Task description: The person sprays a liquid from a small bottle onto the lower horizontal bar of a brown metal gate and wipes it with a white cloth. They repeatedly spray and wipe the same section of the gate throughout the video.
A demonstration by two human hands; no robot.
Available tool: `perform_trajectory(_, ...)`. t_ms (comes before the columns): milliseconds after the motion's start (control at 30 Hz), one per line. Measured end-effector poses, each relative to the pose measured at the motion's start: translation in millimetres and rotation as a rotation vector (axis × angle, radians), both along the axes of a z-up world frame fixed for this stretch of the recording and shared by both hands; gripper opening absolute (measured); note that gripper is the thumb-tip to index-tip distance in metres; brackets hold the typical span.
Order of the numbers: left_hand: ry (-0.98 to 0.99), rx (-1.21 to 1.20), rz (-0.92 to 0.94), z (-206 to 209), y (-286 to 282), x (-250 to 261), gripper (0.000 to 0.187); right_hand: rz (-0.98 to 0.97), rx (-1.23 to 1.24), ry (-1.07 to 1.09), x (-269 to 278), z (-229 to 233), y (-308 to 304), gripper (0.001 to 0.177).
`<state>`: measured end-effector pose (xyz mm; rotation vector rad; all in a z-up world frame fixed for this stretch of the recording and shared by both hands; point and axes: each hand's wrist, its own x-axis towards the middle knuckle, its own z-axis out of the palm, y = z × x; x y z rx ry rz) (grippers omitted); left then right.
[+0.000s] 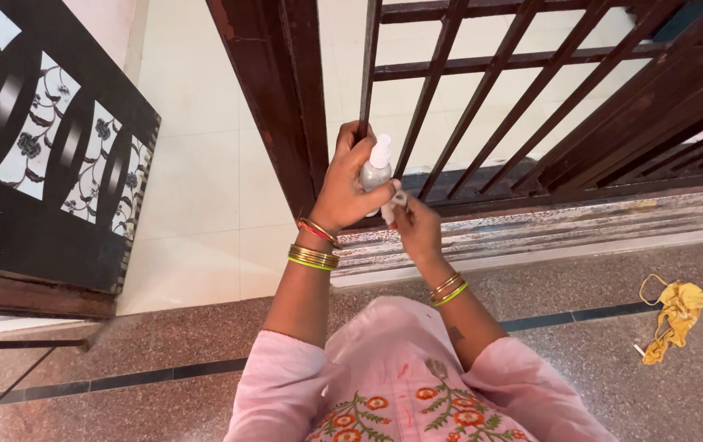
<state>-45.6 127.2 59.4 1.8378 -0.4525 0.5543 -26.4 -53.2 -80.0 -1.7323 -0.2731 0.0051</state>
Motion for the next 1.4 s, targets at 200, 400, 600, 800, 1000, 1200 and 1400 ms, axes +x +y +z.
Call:
perform_trajectory(200, -0.008, 0.012, 0.014, -0.6, -1.3, 1.6, 0.045, 0.048, -0.066, -0.001, 0.0, -5.5, -2.5, 0.034)
perform_trajectory(400, -0.005, -0.022, 0.004, -1.1, -2.9, 2.2, 0.045, 0.105, -0.059, 0.007, 19.7, 35.8, 5.2, 0.022)
perform_trajectory(600, -0.008, -0.026, -0.050, 2.8, -1.0, -1.0, 0.041, 0.150, -0.062, -0.177, 36.5, 117.6, 0.3, 0.022)
perform_trajectory(800, 0.018, -0.068, -0.093, 6.9, 1.7, -4.8, 0.047, 0.256, 0.259, -0.220, 40.8, 189.2, -4.6, 0.024)
perform_trajectory(1000, 0.035, -0.052, -0.079, 5.5, 0.9, -4.0, 0.047, 0.278, 0.443, -0.233, 42.7, 207.0, -3.6, 0.025)
perform_trajectory(1200, 0.038, -0.037, -0.060, 0.7, -0.1, -4.1, 0.044, 0.161, 0.247, -0.180, 37.6, 171.4, -1.6, 0.023)
perform_trajectory(1400, -0.020, -0.026, -0.043, -5.5, 0.8, 0.0, 0.044, 0.079, 0.012, -0.096, 26.6, 82.4, 1.6, 0.016)
